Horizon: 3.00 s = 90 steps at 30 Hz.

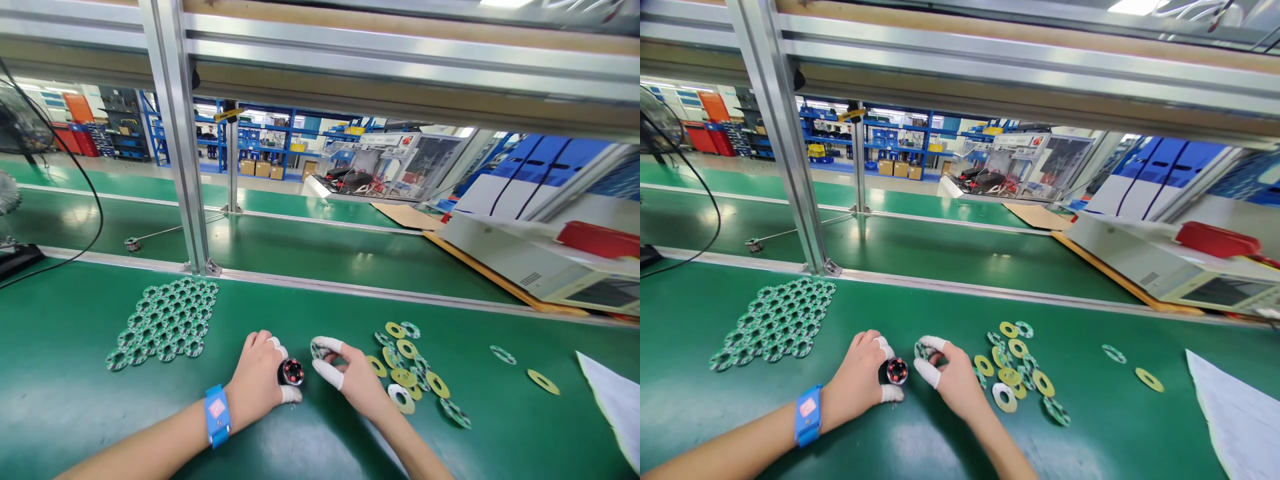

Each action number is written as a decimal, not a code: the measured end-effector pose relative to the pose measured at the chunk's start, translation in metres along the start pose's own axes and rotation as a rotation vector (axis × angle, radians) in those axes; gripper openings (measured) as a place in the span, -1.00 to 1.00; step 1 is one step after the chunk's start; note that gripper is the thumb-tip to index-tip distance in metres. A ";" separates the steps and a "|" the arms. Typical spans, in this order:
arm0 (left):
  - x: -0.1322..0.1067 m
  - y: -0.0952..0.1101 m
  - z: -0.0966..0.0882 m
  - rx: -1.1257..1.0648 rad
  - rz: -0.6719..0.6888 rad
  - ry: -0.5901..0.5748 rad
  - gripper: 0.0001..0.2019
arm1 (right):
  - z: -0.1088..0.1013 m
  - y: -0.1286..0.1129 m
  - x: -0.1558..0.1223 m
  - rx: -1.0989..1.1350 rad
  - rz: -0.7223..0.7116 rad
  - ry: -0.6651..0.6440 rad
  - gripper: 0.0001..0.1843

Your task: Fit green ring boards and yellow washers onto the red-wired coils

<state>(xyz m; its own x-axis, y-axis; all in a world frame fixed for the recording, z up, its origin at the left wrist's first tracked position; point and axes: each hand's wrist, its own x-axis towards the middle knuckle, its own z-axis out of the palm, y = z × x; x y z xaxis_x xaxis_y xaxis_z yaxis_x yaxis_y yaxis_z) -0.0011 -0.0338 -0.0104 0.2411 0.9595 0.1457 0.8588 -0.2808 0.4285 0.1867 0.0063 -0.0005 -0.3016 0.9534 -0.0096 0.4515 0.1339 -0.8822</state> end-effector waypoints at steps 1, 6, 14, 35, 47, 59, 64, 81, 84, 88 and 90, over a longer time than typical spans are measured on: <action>0.000 0.000 0.001 0.004 -0.001 -0.003 -0.54 | 0.000 -0.001 0.000 0.045 -0.010 -0.013 -0.58; 0.000 -0.002 0.003 0.014 -0.003 -0.003 -0.57 | 0.005 -0.005 -0.004 0.212 -0.066 -0.092 -0.61; 0.000 -0.002 0.007 0.032 0.025 0.011 -0.61 | 0.019 -0.012 -0.014 -0.109 -0.299 -0.122 -0.66; -0.002 -0.001 0.010 -0.045 -0.005 -0.017 -0.74 | 0.028 -0.003 -0.017 -0.308 -0.402 -0.028 -0.69; 0.000 0.000 0.013 -0.098 -0.006 -0.030 -0.67 | 0.015 -0.016 -0.013 -0.244 -0.253 -0.158 -0.80; 0.000 -0.002 0.016 -0.085 0.026 -0.018 -0.78 | 0.022 -0.009 -0.010 -0.177 -0.179 -0.147 -0.74; 0.001 -0.001 0.012 -0.065 0.018 -0.021 -0.61 | 0.009 -0.004 -0.007 0.064 -0.083 -0.270 -0.51; -0.020 0.018 -0.002 0.327 0.583 0.051 -0.83 | 0.018 0.000 -0.009 0.000 -0.059 -0.197 -0.61; -0.018 0.016 -0.001 0.307 0.572 0.027 -0.84 | 0.014 0.001 -0.008 0.024 -0.056 -0.248 -0.58; -0.003 0.005 -0.009 -0.114 0.404 -0.030 -0.80 | 0.002 0.007 -0.001 0.257 0.050 -0.338 -0.47; 0.008 -0.003 -0.017 -0.415 0.221 -0.004 -0.69 | -0.001 0.011 0.004 0.382 0.124 -0.285 -0.51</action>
<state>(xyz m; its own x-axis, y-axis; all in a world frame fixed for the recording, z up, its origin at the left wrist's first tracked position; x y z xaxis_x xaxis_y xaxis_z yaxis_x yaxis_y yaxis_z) -0.0098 -0.0260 0.0044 0.4002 0.8757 0.2702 0.5337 -0.4624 0.7081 0.1919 0.0119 -0.0097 -0.5071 0.8367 -0.2066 0.1746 -0.1350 -0.9753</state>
